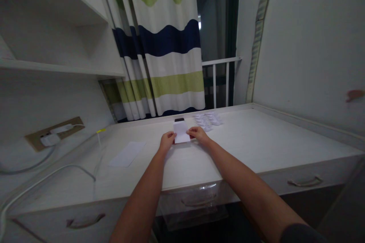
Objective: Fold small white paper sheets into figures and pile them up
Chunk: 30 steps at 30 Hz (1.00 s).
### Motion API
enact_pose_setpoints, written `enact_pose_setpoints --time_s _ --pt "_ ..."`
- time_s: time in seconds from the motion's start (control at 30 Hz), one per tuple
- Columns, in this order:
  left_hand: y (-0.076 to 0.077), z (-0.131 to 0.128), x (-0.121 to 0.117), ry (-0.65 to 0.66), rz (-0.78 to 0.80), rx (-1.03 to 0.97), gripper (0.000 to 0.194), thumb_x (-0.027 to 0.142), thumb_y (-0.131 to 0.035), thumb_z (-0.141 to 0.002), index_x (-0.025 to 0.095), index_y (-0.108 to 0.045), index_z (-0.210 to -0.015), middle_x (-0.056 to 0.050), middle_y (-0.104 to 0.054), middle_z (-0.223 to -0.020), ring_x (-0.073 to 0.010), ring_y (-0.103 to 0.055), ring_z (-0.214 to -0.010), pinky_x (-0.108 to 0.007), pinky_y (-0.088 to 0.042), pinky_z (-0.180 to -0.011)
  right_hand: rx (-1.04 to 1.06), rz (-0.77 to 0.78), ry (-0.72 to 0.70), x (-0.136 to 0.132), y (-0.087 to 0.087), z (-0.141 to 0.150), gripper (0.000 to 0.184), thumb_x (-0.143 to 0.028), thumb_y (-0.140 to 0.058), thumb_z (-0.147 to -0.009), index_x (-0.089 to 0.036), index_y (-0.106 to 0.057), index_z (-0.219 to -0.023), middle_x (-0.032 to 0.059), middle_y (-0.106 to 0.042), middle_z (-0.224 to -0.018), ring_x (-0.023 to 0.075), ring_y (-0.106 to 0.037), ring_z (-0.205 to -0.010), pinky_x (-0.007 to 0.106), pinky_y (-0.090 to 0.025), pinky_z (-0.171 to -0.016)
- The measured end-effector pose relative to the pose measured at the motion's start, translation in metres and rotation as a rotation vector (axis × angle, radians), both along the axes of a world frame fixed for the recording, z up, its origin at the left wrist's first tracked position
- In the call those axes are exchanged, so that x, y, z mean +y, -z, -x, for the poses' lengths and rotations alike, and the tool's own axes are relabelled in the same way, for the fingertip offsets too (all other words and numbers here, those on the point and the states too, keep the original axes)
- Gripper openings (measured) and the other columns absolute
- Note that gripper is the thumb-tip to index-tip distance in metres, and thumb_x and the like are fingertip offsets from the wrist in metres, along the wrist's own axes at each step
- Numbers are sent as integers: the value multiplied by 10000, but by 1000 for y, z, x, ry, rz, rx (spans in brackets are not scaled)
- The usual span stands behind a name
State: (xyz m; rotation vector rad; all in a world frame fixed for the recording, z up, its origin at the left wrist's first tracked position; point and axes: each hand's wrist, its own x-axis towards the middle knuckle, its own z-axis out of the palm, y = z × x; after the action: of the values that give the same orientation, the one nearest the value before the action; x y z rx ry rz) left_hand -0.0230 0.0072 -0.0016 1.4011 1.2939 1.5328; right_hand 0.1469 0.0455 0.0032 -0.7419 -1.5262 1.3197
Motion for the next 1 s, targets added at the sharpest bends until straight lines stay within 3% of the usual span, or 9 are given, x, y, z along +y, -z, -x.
enact_pose_setpoints --time_s 0.2,0.53,0.8,1.0 --pt "3 1 2 -1 -4 31 237 351 -619 -526 132 -579 -608 4 -564 -536 -115 -501 -499 -223 -384 -479 62 28 17 -1 -1 -1 260 -308 -712 -480 -130 -582 -617 -22 -553 -552 70 -500 -500 215 -439 -530" --pt "3 -1 1 21 1 55 240 364 -609 -537 137 -567 -604 13 -543 -508 -111 -490 -482 -217 -372 -466 53 10 83 4 1 0 258 -326 -717 -466 -141 -563 -557 -27 -535 -477 75 -477 -443 228 -433 -494" --pt "1 -2 -2 11 22 98 209 335 -608 -546 135 -566 -587 21 -519 -468 -100 -465 -447 -203 -343 -423 97 13 43 -1 -2 0 275 -328 -718 -471 -133 -589 -616 -3 -585 -590 91 -527 -544 224 -448 -538" --pt "2 -3 -1 34 31 96 182 315 -590 -546 139 -548 -561 34 -494 -455 -87 -435 -421 -197 -321 -407 106 15 45 -2 -4 0 281 -324 -721 -442 -127 -567 -571 -15 -559 -537 92 -515 -518 239 -446 -538"
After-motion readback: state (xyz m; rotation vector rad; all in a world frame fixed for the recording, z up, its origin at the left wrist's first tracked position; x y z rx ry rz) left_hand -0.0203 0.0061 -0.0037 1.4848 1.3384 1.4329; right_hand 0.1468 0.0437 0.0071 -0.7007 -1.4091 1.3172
